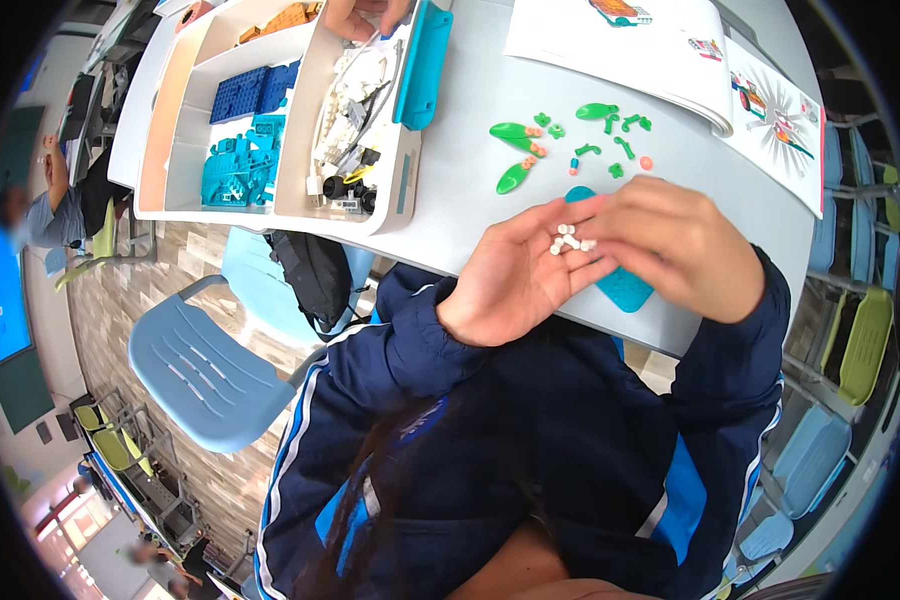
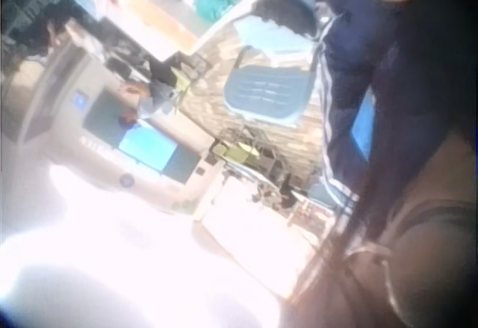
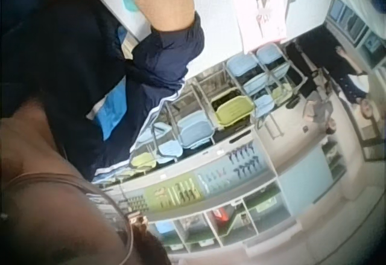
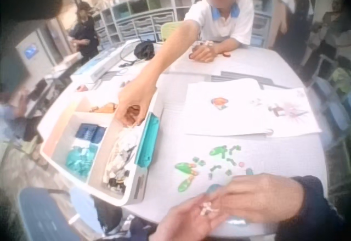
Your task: The person assembles small plastic building blocks by hand, picking pieces from a tray and connecting them on a table. They occasionally flip pages in an instruction booklet to follow the build sequence.
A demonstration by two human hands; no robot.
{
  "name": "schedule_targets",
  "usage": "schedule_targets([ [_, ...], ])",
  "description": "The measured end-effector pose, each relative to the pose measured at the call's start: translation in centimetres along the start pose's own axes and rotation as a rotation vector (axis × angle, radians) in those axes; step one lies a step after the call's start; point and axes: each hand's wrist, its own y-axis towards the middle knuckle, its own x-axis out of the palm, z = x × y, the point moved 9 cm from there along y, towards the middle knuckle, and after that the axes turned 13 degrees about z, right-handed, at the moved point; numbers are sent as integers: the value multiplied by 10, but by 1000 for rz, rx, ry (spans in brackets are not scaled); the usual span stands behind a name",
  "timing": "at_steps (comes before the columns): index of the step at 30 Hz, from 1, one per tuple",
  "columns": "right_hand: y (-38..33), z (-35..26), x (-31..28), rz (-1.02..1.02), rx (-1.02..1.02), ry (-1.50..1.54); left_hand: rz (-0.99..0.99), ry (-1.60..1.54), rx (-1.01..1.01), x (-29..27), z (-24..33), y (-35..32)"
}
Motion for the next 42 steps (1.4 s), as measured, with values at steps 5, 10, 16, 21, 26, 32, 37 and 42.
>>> schedule_targets([
  [5,7,-9,-30,147,-21,-120,128,-23,-50,2,-4,-10],
  [10,7,-8,-61,261,16,-305,-67,-6,-17,24,31,-76],
  [16,-50,22,-63,486,228,-259,190,339,509,67,151,-142],
  [21,-125,58,-53,712,519,-353,343,542,361,38,198,-140],
  [26,-175,61,-44,967,694,-310,364,634,284,28,207,-154],
  [32,-209,41,-25,1197,754,-379,177,1055,630,83,242,-196],
  [37,-228,32,-9,1410,754,-405,449,1685,1271,94,316,-225],
  [42,-212,22,-5,1352,728,-565,58,2626,1473,74,322,-152],
])
